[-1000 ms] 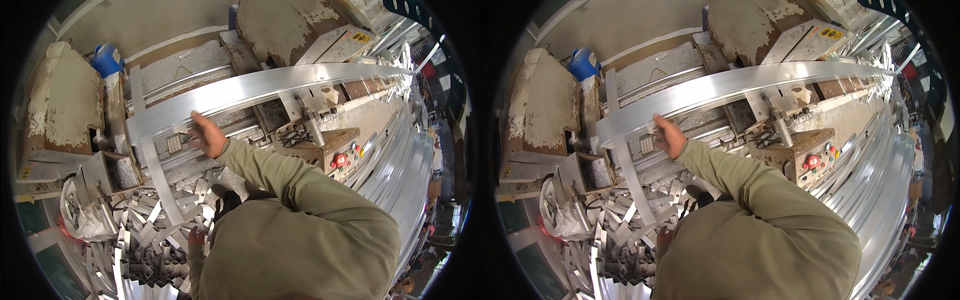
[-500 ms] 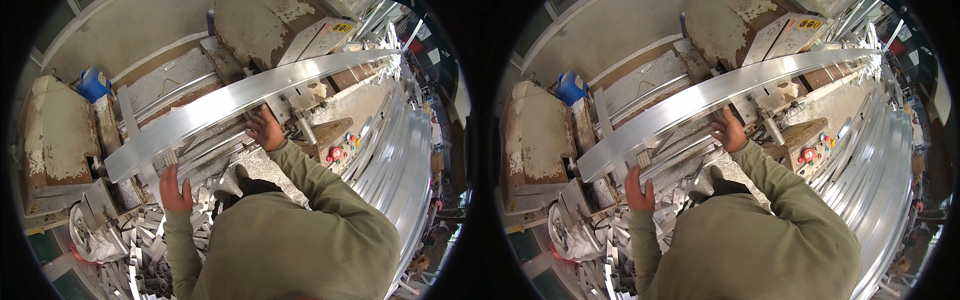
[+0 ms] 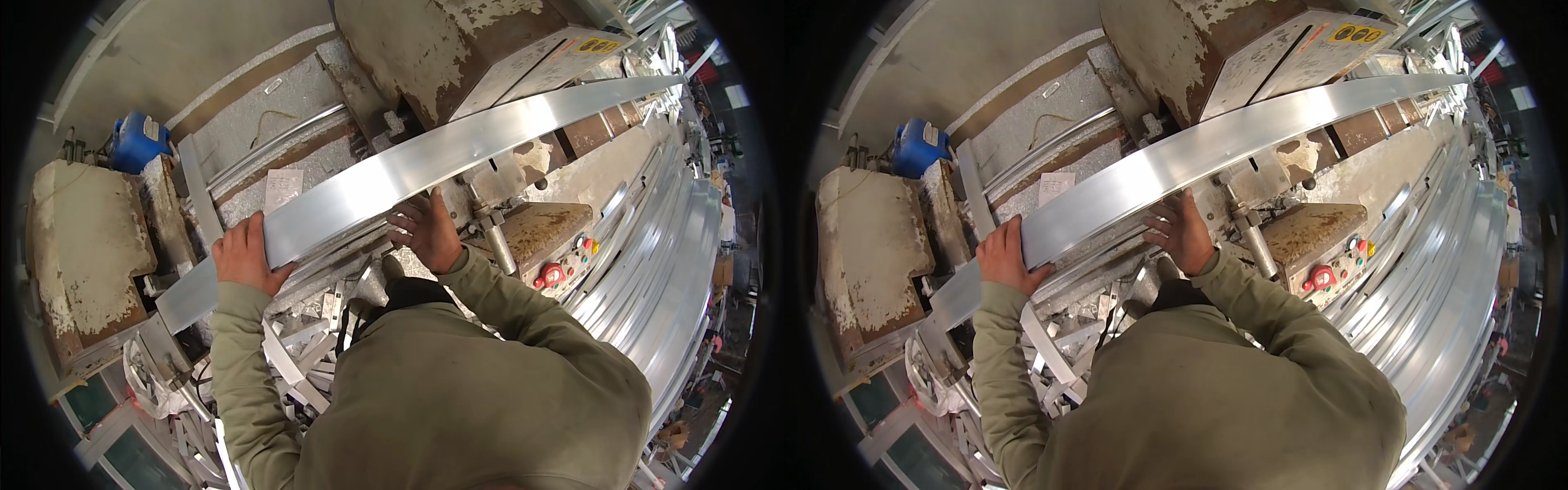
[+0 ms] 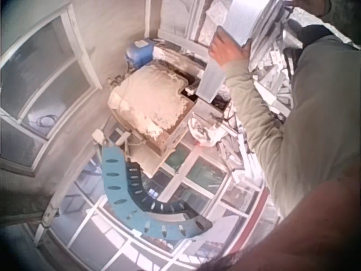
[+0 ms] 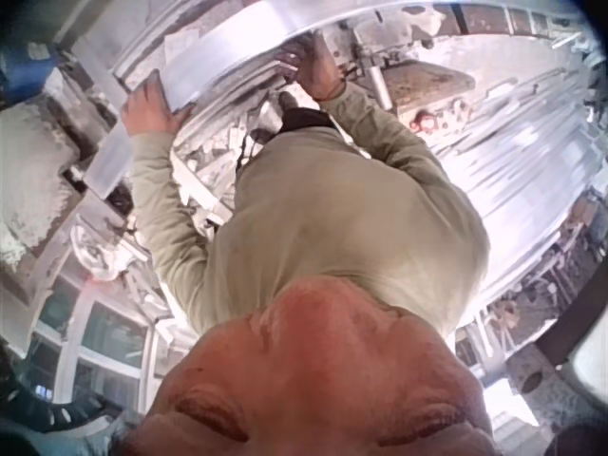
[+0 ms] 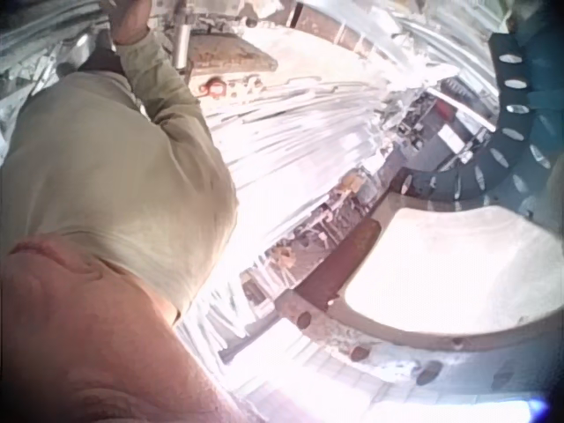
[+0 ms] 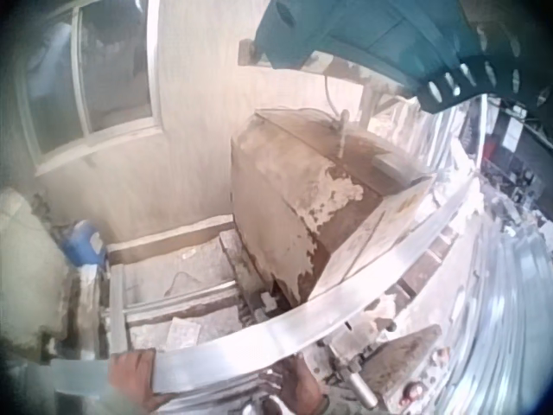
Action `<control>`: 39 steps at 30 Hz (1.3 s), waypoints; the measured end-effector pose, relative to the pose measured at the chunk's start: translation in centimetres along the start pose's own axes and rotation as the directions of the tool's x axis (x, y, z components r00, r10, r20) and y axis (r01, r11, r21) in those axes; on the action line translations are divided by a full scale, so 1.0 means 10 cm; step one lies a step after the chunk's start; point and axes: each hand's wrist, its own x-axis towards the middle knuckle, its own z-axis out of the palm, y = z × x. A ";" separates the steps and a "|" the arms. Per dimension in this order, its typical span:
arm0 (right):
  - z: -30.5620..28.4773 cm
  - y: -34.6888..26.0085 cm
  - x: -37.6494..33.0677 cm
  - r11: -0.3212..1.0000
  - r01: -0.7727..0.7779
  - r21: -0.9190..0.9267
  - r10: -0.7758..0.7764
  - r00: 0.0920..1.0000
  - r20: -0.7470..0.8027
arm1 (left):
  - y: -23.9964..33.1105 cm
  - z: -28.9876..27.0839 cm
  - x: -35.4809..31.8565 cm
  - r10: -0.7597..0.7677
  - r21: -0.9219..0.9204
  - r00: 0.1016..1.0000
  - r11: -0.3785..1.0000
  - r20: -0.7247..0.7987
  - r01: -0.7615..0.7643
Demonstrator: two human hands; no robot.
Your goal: The person operates a chop saw to cut long aluminum profiles into shorter pieces. They measure and position each profile, activate the saw, and then remove the cut pieces, stacking them nearby. The process is repeated multiple times with consistent handling of the metal stock.
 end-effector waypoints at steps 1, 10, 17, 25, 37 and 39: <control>-0.01 0.00 0.05 0.998 -0.008 0.068 0.007 1.000 0.018 | 0.01 0.00 0.01 0.002 0.000 1.000 1.000 -0.008 -0.002; -0.21 0.02 0.28 0.932 -0.107 0.345 -0.042 0.916 0.398 | -0.10 -0.06 -0.01 0.001 -0.093 1.000 0.996 0.017 0.000; 0.04 0.04 0.02 0.975 -0.038 0.220 -0.047 0.928 0.369 | -0.28 -0.04 -0.18 0.007 0.002 0.999 1.000 0.048 -0.007; 0.36 -0.08 0.19 0.980 -0.024 0.196 0.013 0.998 0.059 | -0.26 0.13 -0.27 0.023 0.060 0.998 0.998 -0.063 -0.019; 1.44 0.44 -0.32 0.992 -0.023 0.122 0.004 0.988 0.154 | -0.98 -0.46 -1.21 -0.057 0.093 0.957 0.992 -0.285 0.087; 1.72 0.77 -0.44 0.995 -0.009 0.100 -0.009 0.985 0.173 | -1.22 -0.52 -1.48 -0.113 0.086 0.951 0.986 -0.288 0.144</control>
